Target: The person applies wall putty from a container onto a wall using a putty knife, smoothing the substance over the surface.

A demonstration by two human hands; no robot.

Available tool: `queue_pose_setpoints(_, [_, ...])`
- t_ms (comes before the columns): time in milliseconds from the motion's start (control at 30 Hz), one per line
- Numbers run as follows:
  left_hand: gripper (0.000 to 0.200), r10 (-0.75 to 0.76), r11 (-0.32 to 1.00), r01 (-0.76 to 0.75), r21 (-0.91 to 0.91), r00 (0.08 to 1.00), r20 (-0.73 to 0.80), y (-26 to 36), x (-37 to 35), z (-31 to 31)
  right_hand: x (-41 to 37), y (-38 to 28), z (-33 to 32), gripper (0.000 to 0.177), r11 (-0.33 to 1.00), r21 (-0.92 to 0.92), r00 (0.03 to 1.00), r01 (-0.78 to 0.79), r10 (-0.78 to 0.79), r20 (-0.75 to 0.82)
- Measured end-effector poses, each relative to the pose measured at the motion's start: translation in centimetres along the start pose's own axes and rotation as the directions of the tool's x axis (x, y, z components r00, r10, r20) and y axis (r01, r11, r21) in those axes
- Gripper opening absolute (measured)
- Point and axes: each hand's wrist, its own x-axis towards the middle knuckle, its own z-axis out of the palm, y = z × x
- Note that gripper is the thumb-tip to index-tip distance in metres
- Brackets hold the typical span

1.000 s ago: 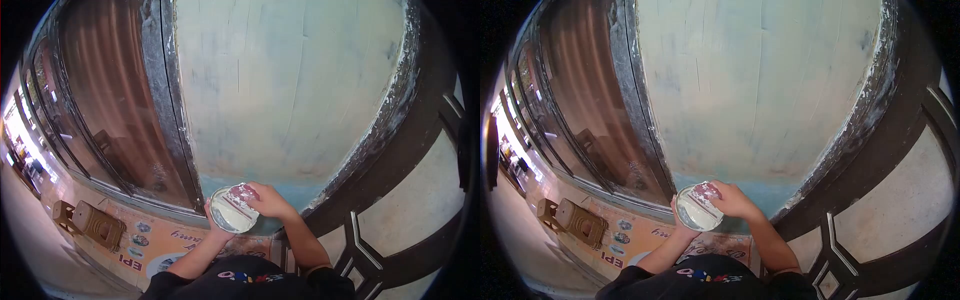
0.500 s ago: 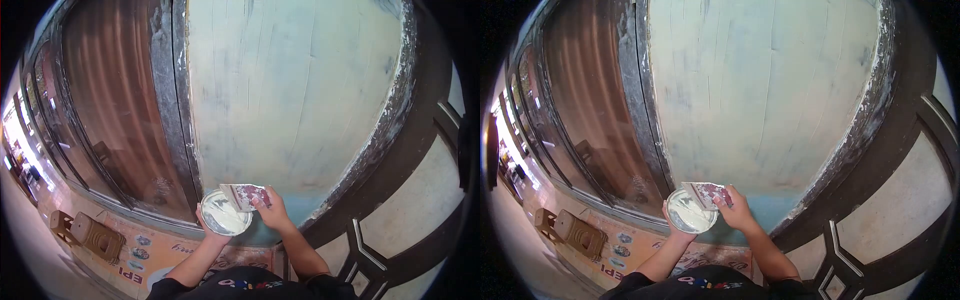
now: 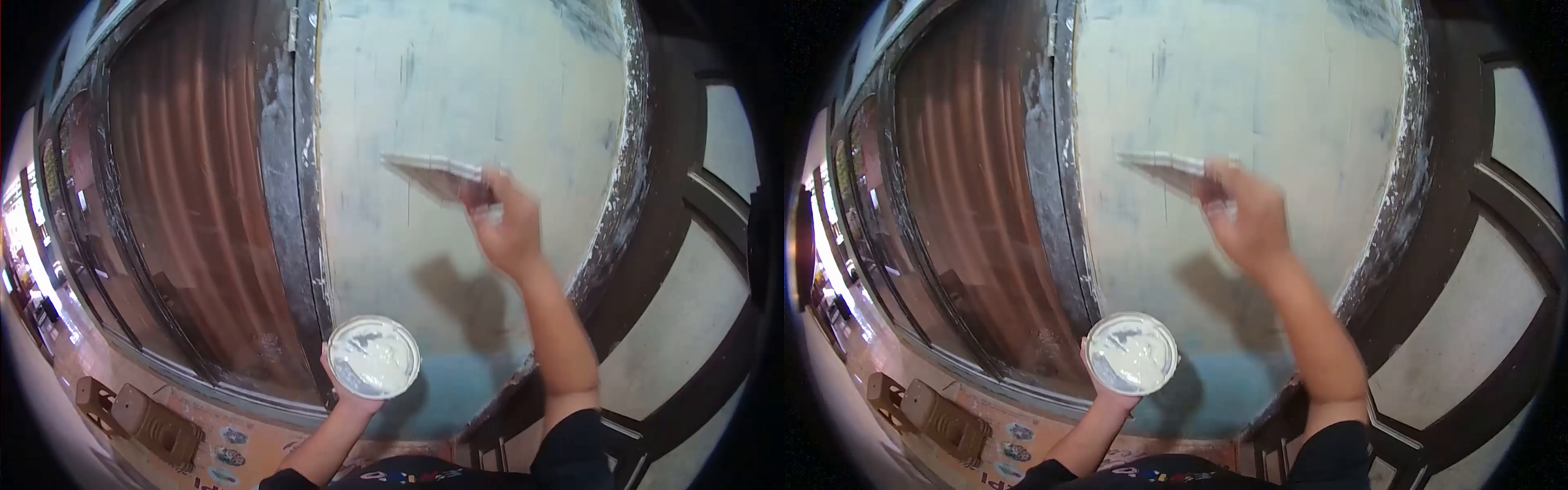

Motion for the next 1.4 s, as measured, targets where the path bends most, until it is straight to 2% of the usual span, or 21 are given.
queue_pose_setpoints(33, [0.076, -0.023, 1.0, 0.023, 0.001, 1.0, 0.01, 0.4, -0.1, -0.1, 3.9, -0.3, -0.5, 0.025, 0.998, 0.036, 0.999, 0.042, -0.042, 0.001])
queue_pose_setpoints(67, [0.075, 0.0, 1.0, 0.0, 0.0, 1.0, -0.011, 0.6, -0.1, -0.5, 7.4, -0.5, -0.7, 0.023, 0.989, -0.106, 0.993, 0.104, -0.109, -0.046])
queue_pose_setpoints(133, [0.075, 0.004, 1.0, -0.004, -0.009, 1.0, -0.005, 1.4, -0.1, -2.1, 14.5, 0.1, -0.7, 0.019, 0.927, -0.224, 0.948, 0.301, -0.317, -0.036])
queue_pose_setpoints(200, [0.074, 0.027, 0.999, -0.028, -0.022, 0.999, -0.039, 2.1, -0.2, -2.7, 20.5, -0.7, -0.1, 0.019, 0.811, -0.481, 0.916, 0.333, -0.399, -0.04])
queue_pose_setpoints(233, [0.074, 0.031, 0.999, -0.032, -0.022, 0.999, -0.034, 2.5, -0.2, -3.1, 22.9, -2.5, -0.3, 0.022, 0.822, -0.487, 0.943, 0.294, -0.333, 0.007])
queue_pose_setpoints(300, [0.075, 0.062, 0.998, -0.064, -0.027, 0.996, -0.07, 3.6, -0.4, -3.8, 27.8, -3.0, 0.3, 0.023, 0.759, -0.523, 0.898, 0.388, -0.438, 0.03])
queue_pose_setpoints(467, [0.08, 0.096, 0.995, -0.096, -0.001, 0.994, -0.052, 6.2, -0.5, -4.1, 36.2, -3.1, 2.1, 0.024, 0.625, -0.657, 0.867, 0.422, -0.49, 0.091])
queue_pose_setpoints(500, [0.08, 0.096, 0.995, -0.096, -0.001, 0.994, -0.049, 6.7, -0.4, -3.9, 37.4, -1.8, 2.8, 0.024, 0.624, -0.658, 0.866, 0.422, -0.491, 0.089])
queue_pose_setpoints(533, [0.08, 0.105, 0.994, -0.103, 0.026, 0.993, -0.06, 7.1, -0.5, -3.8, 38.2, 0.4, 3.9, 0.025, 0.734, -0.563, 0.902, 0.38, -0.43, 0.049])
queue_pose_setpoints(567, [0.081, 0.115, 0.992, -0.111, 0.054, 0.991, -0.073, 7.4, -0.6, -3.8, 38.5, 1.6, 4.6, 0.026, 0.829, -0.453, 0.933, 0.328, -0.359, 0.017])
queue_pose_setpoints(600, [0.081, 0.112, 0.994, -0.11, 0.026, 0.989, -0.092, 7.8, -0.3, -4.7, 37.5, 0.7, 4.6, 0.024, 0.685, -0.657, 0.915, 0.314, -0.403, 0.018])
queue_pose_setpoints(633, [0.081, 0.111, 0.994, -0.109, 0.03, 0.99, -0.091, 8.2, -0.4, -4.6, 36.9, -0.6, 4.2, 0.024, 0.686, -0.658, 0.916, 0.311, -0.401, 0.014])
queue_pose_setpoints(700, [0.082, 0.105, 0.994, -0.104, 0.022, 0.991, -0.077, 8.7, -0.4, -4.2, 36.6, -2.9, 3.9, 0.022, 0.557, -0.741, 0.914, 0.375, -0.353, 0.198])
queue_pose_setpoints(733, [0.083, 0.087, 0.996, -0.087, -0.015, 0.996, -0.035, 8.9, -0.3, -4.3, 37.0, -2.5, 4.2, 0.022, 0.555, -0.741, 0.913, 0.378, -0.356, 0.2])
queue_pose_setpoints(800, [0.083, 0.088, 0.996, -0.088, 0.003, 0.993, -0.083, 9.0, -0.2, -4.9, 36.6, -1.4, 4.6, 0.019, 0.618, -0.711, 0.913, 0.336, -0.4, 0.084])
queue_pose_setpoints(900, [0.082, 0.08, 0.996, -0.076, 0.05, 0.992, -0.092, 9.5, -0.2, -4.9, 36.5, -2.1, 4.2, 0.018, 0.539, -0.782, 0.93, 0.313, -0.34, 0.137])
queue_pose_setpoints(1133, [0.085, 0.034, 0.999, -0.034, 0.002, 0.998, -0.058, 9.6, -0.1, -5.4, 36.5, -0.2, 4.3, 0.019, 0.585, -0.765, 0.924, 0.269, -0.38, 0.034])
queue_pose_setpoints(1200, [0.084, 0.026, 1.0, -0.026, 0.003, 0.998, -0.055, 9.5, 0.3, -5.6, 36.0, 0.5, 5.1, 0.02, 0.539, -0.794, 0.945, 0.281, -0.3, 0.131])
queue_pose_setpoints(1300, [0.084, 0.003, 1.0, -0.004, -0.015, 0.999, -0.054, 9.3, 0.2, -5.7, 33.8, 1.5, 6.2, 0.02, 0.545, -0.773, 0.936, 0.323, -0.306, 0.175])
queue_pose_setpoints(1333, [0.083, -0.008, 0.999, 0.007, -0.031, 0.999, -0.043, 9.1, 0.5, -5.7, 32.8, 1.4, 6.5, 0.019, 0.602, -0.734, 0.945, 0.314, -0.275, 0.178])
queue_pose_setpoints(1400, [0.083, -0.018, 1.0, 0.016, -0.023, 0.998, -0.059, 8.8, 0.8, -6.4, 31.5, 1.7, 7.9, 0.019, 0.564, -0.747, 0.932, 0.352, -0.288, 0.222])
